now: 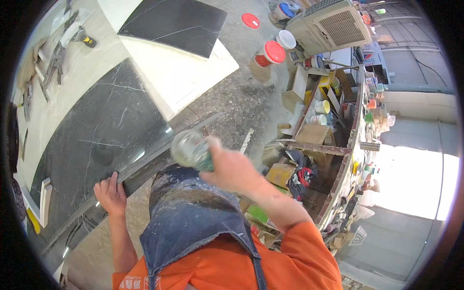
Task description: The person uses an angle grinder to polish the edges of a large black marble slab. They then wipe the surface with a cloth and continue grinding the edges.
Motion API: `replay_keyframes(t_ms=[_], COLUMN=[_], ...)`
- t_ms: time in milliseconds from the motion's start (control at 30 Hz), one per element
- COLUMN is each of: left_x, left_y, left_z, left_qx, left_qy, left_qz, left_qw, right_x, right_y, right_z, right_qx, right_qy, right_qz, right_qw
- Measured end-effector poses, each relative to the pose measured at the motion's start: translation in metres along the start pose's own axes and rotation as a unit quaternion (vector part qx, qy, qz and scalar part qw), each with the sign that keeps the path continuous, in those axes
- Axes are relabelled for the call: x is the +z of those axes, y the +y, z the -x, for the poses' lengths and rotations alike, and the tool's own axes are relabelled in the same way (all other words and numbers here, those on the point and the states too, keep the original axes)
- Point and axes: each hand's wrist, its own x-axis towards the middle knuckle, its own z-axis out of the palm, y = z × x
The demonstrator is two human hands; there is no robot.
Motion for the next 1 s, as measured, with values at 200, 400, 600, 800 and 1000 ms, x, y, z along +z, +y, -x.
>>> replay_keyframes(t_ms=[200,400,600,800,1000], left_x=[0.000,-0.002,0.001,-0.001,-0.006], left_y=[0.002,0.002,0.000,0.001,0.004], left_z=[0.000,-0.002,-0.001,0.002,-0.011], left_qx=[-0.011,-0.001,0.005,-0.002,0.014], left_qy=[-0.011,0.002,0.005,-0.008,-0.013], left_qz=[0.001,0.005,-0.002,-0.007,0.006], left_qw=[1.000,1.000,1.000,1.000,1.000], right_x=[0.010,-0.023,0.005,-0.016,-0.044], right_y=[0.000,0.063,0.023,0.045,0.170], right_z=[-0.003,-0.014,-0.002,-0.012,0.021], right_qx=[-0.007,0.099,-0.011,0.064,0.133], right_qy=[-0.032,0.114,0.037,0.051,0.310], right_qz=[0.004,0.027,0.014,0.025,-0.207], right_qw=[0.999,0.988,0.999,0.996,0.918])
